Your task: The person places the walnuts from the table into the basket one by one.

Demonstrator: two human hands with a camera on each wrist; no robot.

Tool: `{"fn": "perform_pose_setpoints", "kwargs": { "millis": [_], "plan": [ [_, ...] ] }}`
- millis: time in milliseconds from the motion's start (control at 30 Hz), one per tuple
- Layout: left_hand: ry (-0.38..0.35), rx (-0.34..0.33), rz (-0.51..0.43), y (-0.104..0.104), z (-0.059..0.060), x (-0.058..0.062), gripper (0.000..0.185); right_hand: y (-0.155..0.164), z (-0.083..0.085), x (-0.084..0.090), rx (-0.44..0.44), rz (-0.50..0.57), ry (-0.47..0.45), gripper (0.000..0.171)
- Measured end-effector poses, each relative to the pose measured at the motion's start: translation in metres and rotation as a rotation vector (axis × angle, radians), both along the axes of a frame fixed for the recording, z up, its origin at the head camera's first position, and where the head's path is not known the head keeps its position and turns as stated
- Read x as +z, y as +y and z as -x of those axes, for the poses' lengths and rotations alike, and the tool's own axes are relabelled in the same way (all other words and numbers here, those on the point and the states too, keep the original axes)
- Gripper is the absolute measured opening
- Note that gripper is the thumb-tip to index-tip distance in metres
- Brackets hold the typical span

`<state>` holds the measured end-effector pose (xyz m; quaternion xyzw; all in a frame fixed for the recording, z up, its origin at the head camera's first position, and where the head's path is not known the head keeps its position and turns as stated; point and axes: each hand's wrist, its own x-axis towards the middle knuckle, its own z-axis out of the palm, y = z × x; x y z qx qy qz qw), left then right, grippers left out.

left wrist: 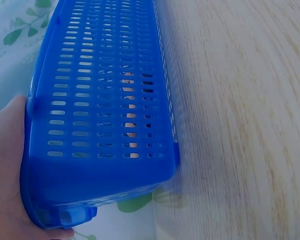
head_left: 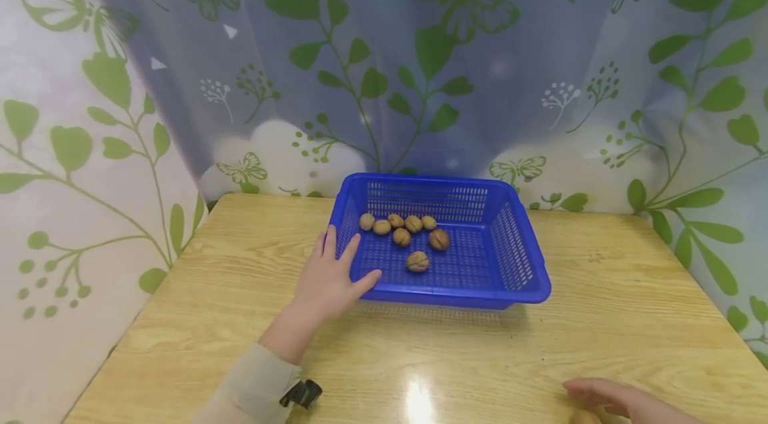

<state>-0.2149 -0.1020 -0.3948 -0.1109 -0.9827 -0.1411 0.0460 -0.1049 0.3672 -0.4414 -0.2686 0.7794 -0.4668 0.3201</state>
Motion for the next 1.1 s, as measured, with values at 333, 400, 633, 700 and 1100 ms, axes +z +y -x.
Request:
{"fn": "perform_pose_setpoints", "kwargs": {
  "millis": [333,400,633,700,1100],
  "plan": [
    [0.002,0.004,0.008,0.001,0.0,0.003,0.083,-0.007,-0.001,-0.01,0.019,0.243,-0.325,0.033],
    [0.004,0.002,0.009,0.001,-0.001,0.003,0.084,-0.009,-0.002,-0.009,0.004,0.233,-0.319,0.031],
    [0.001,0.001,0.0,0.0,-0.003,0.003,0.083,-0.015,0.0,0.005,-0.08,0.053,0.029,0.028],
    [0.003,0.003,-0.001,0.0,-0.003,0.003,0.082,-0.017,0.002,0.012,-0.125,-0.026,0.2,0.027],
    [-0.003,0.008,-0.002,0.002,-0.001,0.004,0.082,-0.041,0.009,0.062,-0.425,-0.138,0.379,0.034]
  ]
}}
